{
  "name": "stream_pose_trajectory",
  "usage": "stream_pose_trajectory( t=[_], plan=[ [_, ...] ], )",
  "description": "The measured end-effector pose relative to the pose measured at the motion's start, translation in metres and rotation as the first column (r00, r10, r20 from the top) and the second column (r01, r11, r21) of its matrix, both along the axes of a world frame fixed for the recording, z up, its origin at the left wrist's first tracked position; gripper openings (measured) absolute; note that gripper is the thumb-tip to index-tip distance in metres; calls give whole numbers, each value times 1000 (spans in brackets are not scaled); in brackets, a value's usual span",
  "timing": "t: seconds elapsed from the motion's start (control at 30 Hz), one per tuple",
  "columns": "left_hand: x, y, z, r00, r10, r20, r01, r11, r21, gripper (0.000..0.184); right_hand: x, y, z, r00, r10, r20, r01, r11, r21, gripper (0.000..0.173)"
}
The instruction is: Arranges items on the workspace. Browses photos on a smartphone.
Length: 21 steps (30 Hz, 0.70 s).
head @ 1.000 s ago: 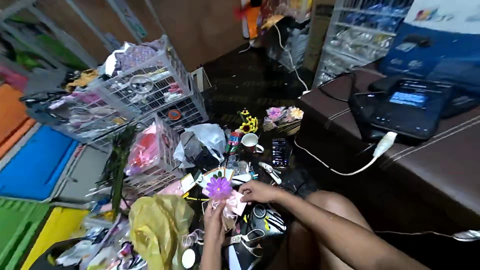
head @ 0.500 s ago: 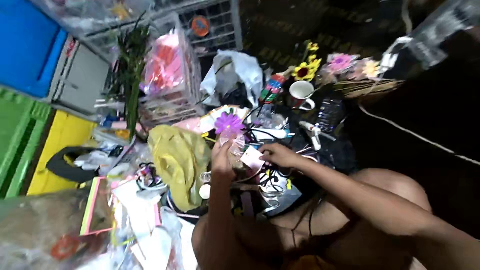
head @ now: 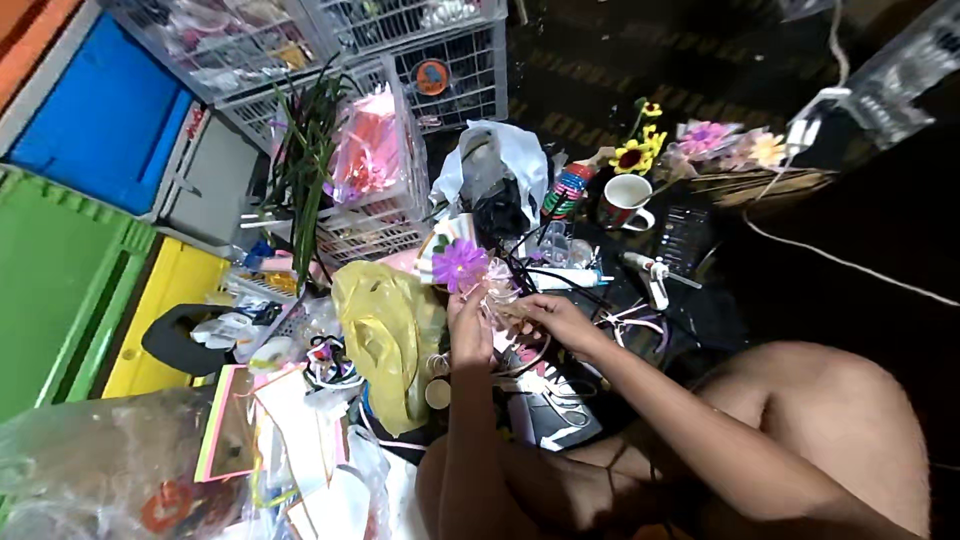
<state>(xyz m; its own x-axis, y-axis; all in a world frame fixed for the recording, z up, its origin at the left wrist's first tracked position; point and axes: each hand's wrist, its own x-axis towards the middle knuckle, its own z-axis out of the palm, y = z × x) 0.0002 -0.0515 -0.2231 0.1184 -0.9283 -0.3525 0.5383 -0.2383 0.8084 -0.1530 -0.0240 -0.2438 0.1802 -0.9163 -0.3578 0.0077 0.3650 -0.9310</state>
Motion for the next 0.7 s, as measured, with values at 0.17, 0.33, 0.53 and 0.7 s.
stream_pose_trajectory(
  t=[0.17,0.33,0.53,0.7],
  plan=[
    [-21,7,0,1000,-5,28,7,998,-60,32,-8,8,17,992,-84,96,89,995,-48,23],
    [-31,14,3,939,16,343,35,989,-142,44,-22,3,14,960,-261,102,262,965,7,32],
    [-44,24,14,933,-46,358,133,966,-222,44,-40,14,22,990,-16,-137,-12,979,-202,24],
    [-57,33,18,912,-131,390,274,901,-337,48,-56,28,37,975,-44,-219,-21,958,-287,23]
  ],
)
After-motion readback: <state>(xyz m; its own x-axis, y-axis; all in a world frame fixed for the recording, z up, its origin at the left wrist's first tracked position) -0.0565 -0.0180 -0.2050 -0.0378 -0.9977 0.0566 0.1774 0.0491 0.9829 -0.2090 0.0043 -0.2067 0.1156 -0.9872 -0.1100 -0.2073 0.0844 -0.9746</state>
